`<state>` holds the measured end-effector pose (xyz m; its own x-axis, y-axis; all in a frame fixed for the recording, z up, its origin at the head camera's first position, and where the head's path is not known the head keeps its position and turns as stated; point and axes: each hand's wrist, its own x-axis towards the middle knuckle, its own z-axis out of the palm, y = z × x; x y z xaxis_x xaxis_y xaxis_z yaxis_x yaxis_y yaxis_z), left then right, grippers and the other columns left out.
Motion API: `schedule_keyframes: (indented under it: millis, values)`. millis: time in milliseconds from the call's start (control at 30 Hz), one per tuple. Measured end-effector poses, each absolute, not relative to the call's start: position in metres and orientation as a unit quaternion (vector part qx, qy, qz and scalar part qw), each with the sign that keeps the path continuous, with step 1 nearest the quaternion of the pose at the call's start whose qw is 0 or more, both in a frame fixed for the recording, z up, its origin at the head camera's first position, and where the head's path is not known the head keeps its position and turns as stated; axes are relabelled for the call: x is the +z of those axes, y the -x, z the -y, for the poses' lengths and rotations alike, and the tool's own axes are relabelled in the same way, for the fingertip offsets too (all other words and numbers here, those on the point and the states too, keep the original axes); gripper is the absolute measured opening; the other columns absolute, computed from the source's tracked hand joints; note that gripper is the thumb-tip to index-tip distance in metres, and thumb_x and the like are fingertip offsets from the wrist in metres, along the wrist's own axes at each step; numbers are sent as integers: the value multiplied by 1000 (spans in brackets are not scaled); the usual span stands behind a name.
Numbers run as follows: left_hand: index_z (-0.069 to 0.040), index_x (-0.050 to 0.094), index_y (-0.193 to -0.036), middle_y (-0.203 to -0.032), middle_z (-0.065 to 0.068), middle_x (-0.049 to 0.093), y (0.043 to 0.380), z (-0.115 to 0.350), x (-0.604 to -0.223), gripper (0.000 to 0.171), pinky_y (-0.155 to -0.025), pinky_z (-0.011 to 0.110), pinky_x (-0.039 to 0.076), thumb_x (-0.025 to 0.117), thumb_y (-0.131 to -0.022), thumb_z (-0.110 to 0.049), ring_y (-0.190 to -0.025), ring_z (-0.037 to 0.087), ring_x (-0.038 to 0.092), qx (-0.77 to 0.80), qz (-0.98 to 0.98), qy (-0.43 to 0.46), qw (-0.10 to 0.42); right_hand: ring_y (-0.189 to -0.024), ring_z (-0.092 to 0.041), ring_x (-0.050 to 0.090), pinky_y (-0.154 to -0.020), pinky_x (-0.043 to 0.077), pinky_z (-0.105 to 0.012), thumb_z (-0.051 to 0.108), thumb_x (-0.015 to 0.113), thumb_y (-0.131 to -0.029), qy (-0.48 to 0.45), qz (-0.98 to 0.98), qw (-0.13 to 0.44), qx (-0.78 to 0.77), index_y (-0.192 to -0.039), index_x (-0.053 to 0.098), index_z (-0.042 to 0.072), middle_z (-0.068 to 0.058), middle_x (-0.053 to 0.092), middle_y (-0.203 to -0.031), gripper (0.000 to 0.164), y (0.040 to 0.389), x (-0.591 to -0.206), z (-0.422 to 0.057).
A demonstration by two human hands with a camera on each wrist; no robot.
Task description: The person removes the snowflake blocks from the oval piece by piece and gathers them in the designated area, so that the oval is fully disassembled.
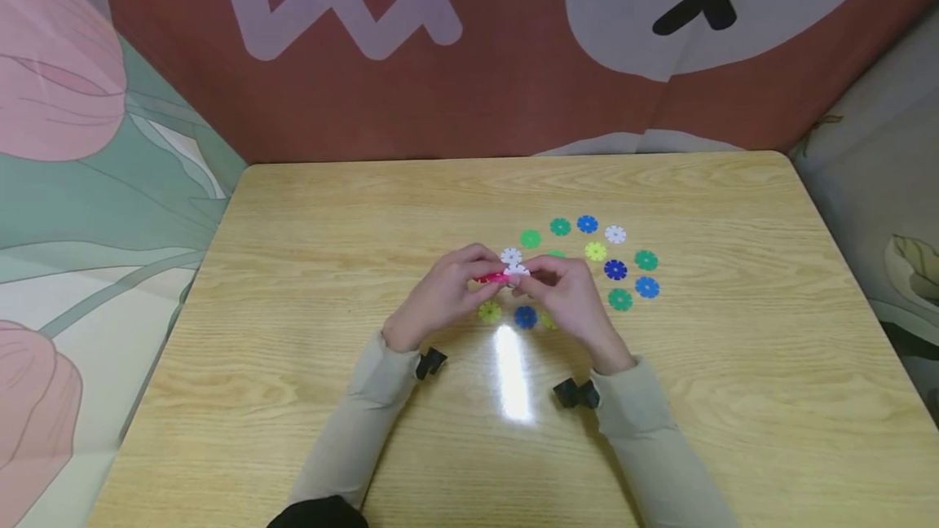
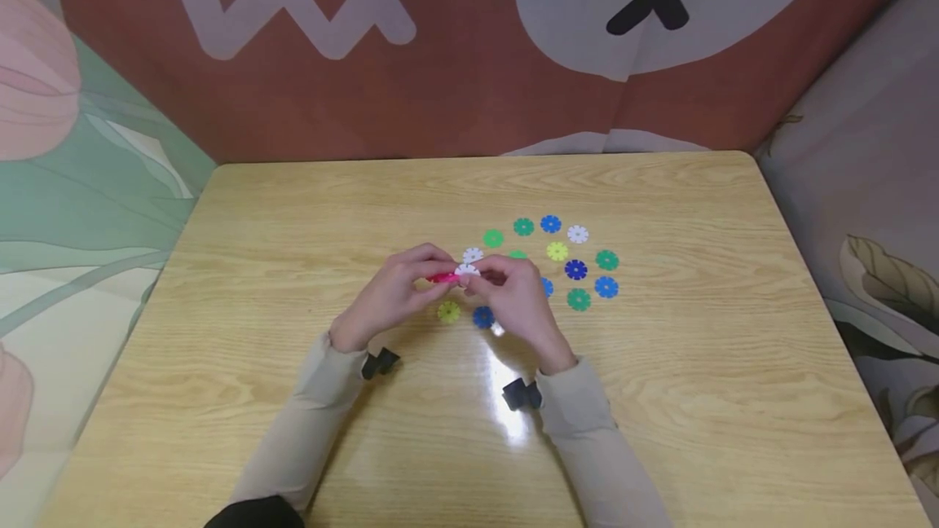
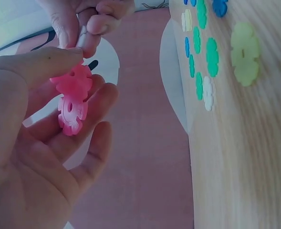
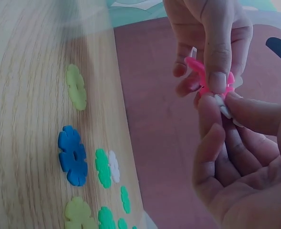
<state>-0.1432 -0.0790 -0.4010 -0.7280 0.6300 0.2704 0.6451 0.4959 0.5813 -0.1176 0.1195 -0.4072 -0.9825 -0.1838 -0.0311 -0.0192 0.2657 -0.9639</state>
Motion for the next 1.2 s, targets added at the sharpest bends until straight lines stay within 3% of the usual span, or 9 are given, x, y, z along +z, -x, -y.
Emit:
schedule_keyframes:
  millis: [167, 633, 900, 1200]
  values:
    - [-4, 75, -102, -101, 4, 68, 143, 79, -401, 16, -79, 24, 53, 70, -87, -7, -88, 12, 63, -340, 860, 381, 26, -80, -36, 68, -72, 58, -37, 6, 66, -90, 66, -796, 67, -598, -99, 70, -1, -18, 71, -88, 12, 116, -405, -119]
    - [-3, 78, -90, -91, 4, 71, 143, 75, -405, 9, -80, 29, 54, 71, -84, -6, -84, 15, 66, -300, 849, 419, 116, -63, -15, 53, -55, 45, -20, 6, 64, -90, 86, -828, 40, -553, -97, 68, -1, -20, 64, -78, 11, 116, -406, -118]
    - [-4, 78, -89, -89, 4, 73, 144, 74, -407, 10, -76, 28, 53, 71, -83, -5, -80, 14, 66, -300, 837, 435, 142, -62, -14, 51, -54, 43, -21, 5, 62, -90, 91, -842, 35, -531, -97, 67, -1, -18, 64, -78, 10, 114, -405, -116]
    - [-5, 78, -90, -89, 3, 73, 144, 73, -408, 10, -77, 30, 53, 71, -82, -6, -81, 14, 67, -292, 834, 442, 156, -60, -17, 47, -53, 40, -23, 7, 60, -91, 92, -855, 39, -509, -99, 67, 2, -6, 58, -71, 12, 112, -399, -118]
